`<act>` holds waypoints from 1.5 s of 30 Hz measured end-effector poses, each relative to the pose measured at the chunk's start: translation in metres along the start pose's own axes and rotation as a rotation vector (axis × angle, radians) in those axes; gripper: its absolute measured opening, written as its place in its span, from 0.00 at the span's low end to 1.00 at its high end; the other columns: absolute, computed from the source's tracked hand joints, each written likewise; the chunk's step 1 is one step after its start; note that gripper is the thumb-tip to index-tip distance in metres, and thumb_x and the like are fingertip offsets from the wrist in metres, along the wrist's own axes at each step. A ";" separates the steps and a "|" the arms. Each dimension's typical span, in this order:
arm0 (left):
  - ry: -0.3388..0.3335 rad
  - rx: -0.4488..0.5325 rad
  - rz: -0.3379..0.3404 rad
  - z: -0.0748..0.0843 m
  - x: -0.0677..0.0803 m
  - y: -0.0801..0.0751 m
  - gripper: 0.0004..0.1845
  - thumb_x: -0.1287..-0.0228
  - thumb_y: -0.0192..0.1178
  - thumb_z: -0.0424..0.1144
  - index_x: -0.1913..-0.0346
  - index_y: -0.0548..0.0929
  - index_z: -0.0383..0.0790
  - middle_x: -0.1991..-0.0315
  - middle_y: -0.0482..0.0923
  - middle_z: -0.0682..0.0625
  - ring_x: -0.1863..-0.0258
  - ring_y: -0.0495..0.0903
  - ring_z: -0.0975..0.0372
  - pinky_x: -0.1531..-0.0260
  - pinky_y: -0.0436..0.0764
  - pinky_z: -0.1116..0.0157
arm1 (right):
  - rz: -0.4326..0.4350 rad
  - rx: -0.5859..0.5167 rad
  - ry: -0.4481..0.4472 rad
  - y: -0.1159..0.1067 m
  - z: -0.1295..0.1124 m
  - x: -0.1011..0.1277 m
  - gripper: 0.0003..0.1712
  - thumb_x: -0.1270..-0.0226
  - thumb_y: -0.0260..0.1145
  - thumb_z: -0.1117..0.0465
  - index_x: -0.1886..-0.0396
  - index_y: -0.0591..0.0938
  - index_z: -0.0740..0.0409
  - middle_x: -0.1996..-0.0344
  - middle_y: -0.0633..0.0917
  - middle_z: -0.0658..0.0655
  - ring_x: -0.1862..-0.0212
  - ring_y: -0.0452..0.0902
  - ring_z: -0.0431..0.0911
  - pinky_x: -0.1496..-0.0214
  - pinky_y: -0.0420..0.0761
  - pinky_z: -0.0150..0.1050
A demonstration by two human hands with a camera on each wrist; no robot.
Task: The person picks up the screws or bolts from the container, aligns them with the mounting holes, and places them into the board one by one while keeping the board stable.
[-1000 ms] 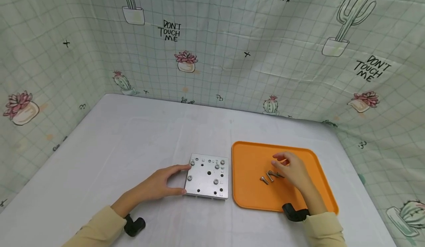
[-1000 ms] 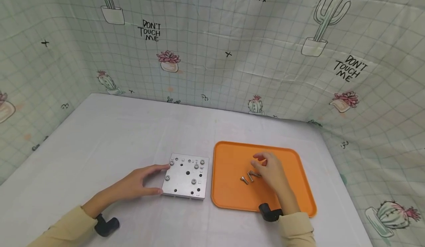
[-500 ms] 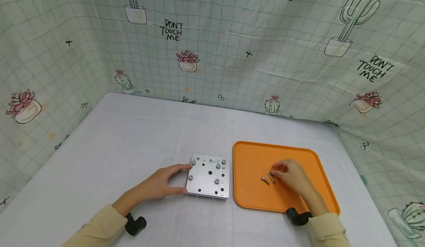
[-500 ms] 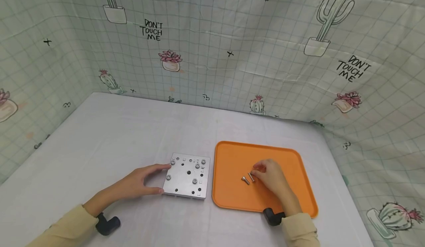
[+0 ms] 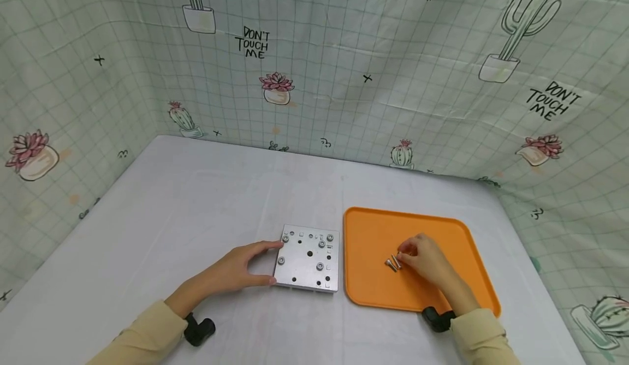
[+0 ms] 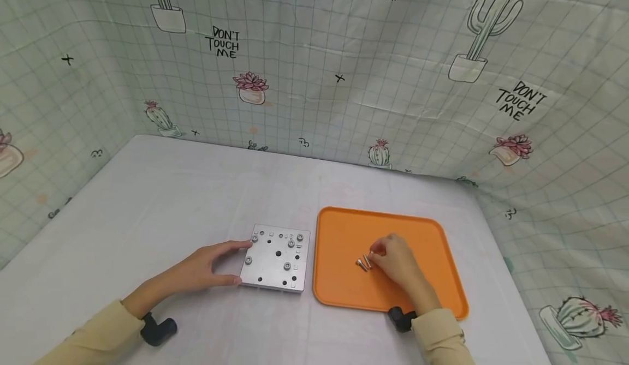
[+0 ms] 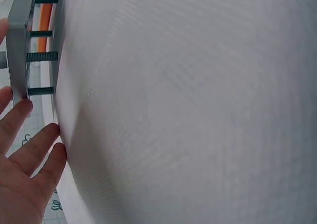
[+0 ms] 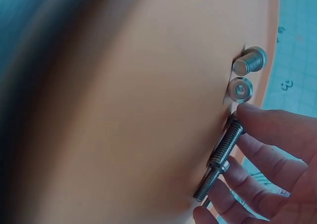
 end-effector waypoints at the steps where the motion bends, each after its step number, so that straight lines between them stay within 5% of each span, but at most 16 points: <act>1: -0.005 0.004 0.000 0.000 0.000 0.000 0.36 0.48 0.67 0.53 0.35 0.69 0.52 0.33 0.66 0.52 0.33 0.64 0.53 0.35 0.66 0.51 | 0.005 0.008 -0.004 0.000 0.000 0.000 0.07 0.41 0.67 0.63 0.66 0.82 0.64 0.68 0.76 0.58 0.67 0.70 0.46 0.66 0.72 0.37; 16: -0.003 0.001 -0.012 -0.002 -0.001 0.003 0.36 0.47 0.66 0.55 0.35 0.68 0.52 0.33 0.65 0.52 0.33 0.64 0.52 0.35 0.66 0.50 | 0.012 0.050 -0.022 -0.003 0.000 0.001 0.05 0.43 0.68 0.64 0.71 0.80 0.60 0.68 0.76 0.57 0.64 0.69 0.49 0.65 0.69 0.39; 27: -0.029 0.015 -0.006 -0.003 0.000 0.000 0.36 0.49 0.68 0.54 0.35 0.69 0.54 0.33 0.65 0.54 0.32 0.63 0.55 0.34 0.65 0.52 | 0.045 0.013 -0.036 -0.010 -0.004 0.004 0.07 0.44 0.68 0.63 0.71 0.79 0.60 0.68 0.76 0.55 0.65 0.68 0.47 0.64 0.69 0.37; 37: -0.009 0.019 -0.005 -0.002 0.000 0.000 0.36 0.48 0.67 0.54 0.35 0.69 0.52 0.33 0.65 0.53 0.32 0.63 0.54 0.34 0.65 0.51 | 0.084 -0.041 -0.032 -0.019 -0.013 0.008 0.07 0.41 0.67 0.62 0.67 0.79 0.61 0.63 0.78 0.57 0.58 0.74 0.52 0.55 0.77 0.48; 45: 0.005 0.007 -0.011 -0.001 -0.001 0.000 0.36 0.47 0.66 0.55 0.35 0.68 0.52 0.33 0.66 0.52 0.33 0.64 0.53 0.35 0.65 0.51 | 0.100 -0.119 -0.060 -0.022 -0.030 0.010 0.07 0.42 0.68 0.61 0.66 0.79 0.58 0.61 0.78 0.56 0.57 0.73 0.50 0.56 0.77 0.43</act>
Point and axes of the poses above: each hand's wrist, its own x-axis away from the middle knuckle, its own y-axis out of the palm, z = x × y, the point moved 8 cm from there along -x, towards the middle knuckle
